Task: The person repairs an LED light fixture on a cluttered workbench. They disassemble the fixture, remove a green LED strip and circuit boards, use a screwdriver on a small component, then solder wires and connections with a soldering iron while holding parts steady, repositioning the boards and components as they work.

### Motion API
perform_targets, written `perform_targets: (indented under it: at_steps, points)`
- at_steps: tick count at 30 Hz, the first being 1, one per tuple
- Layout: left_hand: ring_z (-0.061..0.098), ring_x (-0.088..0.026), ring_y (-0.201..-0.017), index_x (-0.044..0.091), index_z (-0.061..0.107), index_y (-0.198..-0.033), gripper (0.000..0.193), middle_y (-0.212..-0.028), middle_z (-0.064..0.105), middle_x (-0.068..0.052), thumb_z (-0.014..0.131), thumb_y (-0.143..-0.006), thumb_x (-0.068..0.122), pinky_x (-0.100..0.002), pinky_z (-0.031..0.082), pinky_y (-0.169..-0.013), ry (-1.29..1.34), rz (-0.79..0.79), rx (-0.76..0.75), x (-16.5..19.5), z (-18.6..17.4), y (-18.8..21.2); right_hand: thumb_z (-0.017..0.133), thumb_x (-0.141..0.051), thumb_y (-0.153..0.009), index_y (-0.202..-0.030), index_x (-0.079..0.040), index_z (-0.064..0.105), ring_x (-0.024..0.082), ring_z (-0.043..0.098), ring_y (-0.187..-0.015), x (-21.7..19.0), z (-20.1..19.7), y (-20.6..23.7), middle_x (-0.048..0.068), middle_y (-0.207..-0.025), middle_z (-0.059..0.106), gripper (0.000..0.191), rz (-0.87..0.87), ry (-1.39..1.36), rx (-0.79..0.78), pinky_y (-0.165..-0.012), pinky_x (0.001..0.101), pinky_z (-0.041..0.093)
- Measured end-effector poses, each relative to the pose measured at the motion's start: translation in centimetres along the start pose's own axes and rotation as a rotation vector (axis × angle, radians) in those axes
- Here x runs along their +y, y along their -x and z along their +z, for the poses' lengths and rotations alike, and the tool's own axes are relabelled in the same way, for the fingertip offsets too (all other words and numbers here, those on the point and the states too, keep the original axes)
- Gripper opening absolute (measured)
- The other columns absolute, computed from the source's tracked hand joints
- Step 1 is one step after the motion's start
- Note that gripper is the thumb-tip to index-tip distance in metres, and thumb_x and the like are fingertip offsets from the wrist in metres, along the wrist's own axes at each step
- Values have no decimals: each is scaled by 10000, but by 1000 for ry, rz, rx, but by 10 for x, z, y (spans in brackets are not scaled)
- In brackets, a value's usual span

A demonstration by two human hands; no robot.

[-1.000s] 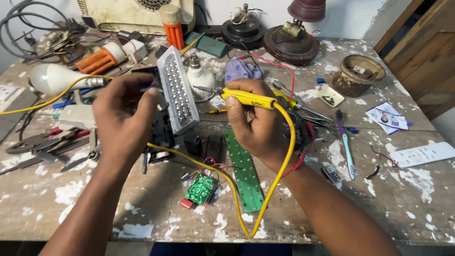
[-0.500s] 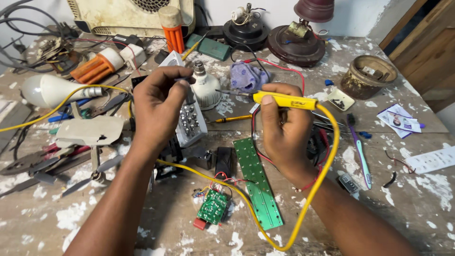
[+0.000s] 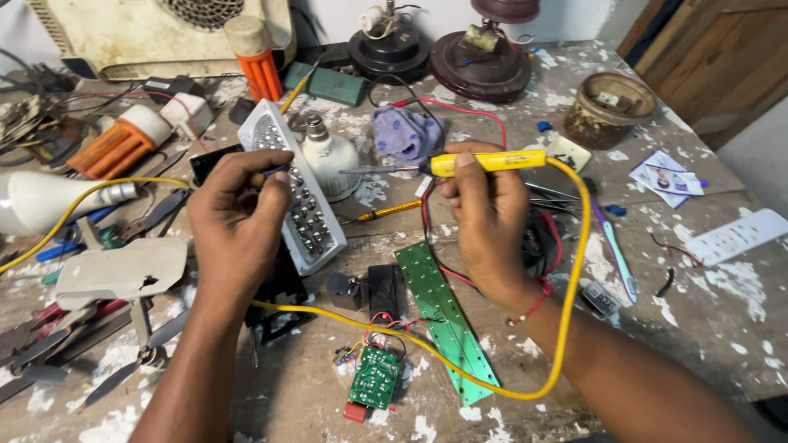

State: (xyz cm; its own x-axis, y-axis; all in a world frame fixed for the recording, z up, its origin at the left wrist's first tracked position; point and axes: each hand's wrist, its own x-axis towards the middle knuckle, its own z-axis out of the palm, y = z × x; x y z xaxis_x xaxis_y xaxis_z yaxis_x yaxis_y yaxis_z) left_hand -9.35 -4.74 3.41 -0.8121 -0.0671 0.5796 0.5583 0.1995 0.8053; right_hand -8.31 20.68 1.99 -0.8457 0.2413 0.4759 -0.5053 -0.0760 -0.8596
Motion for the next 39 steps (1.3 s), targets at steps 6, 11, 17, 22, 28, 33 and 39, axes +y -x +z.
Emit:
perform_targets:
  at_steps: [6, 11, 17, 22, 28, 33, 39]
  points:
    - [535, -15, -801, -11, 723, -1140, 131, -970, 617, 15, 667, -1022, 1, -189, 460, -707, -13, 13, 9, -1, 4, 3, 566, -206, -1086, -1158, -33, 657, 7, 438, -662, 5, 0, 3, -26, -826, 594, 209, -73, 73, -23, -563, 186, 349]
    - [542, -14, -763, 0, 717, -1161, 142, -858, 585, 37, 692, -1024, 33, -184, 467, -696, 36, -70, 10, -1, 8, 5, 570, -199, -1109, -1167, -15, 646, 31, 526, -790, 4, 3, 2, -16, -908, 608, 208, -164, 29, -65, -678, 200, 429]
    - [510, -7, -788, -7, 713, -1137, 116, -905, 586, 58, 706, -1029, 35, -182, 443, -696, -11, 8, -1, -6, 10, 8, 567, -192, -1095, -1161, -15, 640, 33, 544, -794, -1, 4, 4, -17, -929, 619, 202, -176, 41, -44, -690, 203, 452]
    - [485, 10, -712, 8, 687, -1057, 96, -859, 608, 67, 731, -988, 57, -182, 381, -611, 16, -32, 72, -11, 13, 7, 567, -194, -1082, -1148, -19, 655, 21, 448, -652, -5, 5, 8, -21, -791, 575, 207, -64, 31, 12, -552, 189, 355]
    - [517, 20, -672, 18, 695, -1042, 110, -802, 638, 68, 749, -960, 67, -167, 412, -588, 60, -95, 75, -7, 13, 6, 548, -231, -1062, -1116, -4, 659, 46, 423, -557, -5, 2, 2, 13, -750, 564, 260, 88, -241, 24, -452, 205, 302]
    - [624, -30, -737, 17, 691, -1044, 107, -849, 690, 16, 740, -951, 36, -199, 521, -690, 215, -158, 94, -6, 13, 2, 550, -234, -1033, -1078, 1, 649, 77, 461, -588, 4, -3, -2, 41, -746, 553, 259, 175, -376, 74, -423, 226, 299]
    - [673, -79, -817, 8, 682, -1081, 142, -928, 704, -14, 737, -953, 36, -240, 556, -772, 338, -189, 99, -10, 8, -1, 545, -241, -1037, -1010, -29, 601, 98, 471, -614, 9, -5, -8, 49, -751, 536, 221, 248, -485, 87, -423, 237, 297]
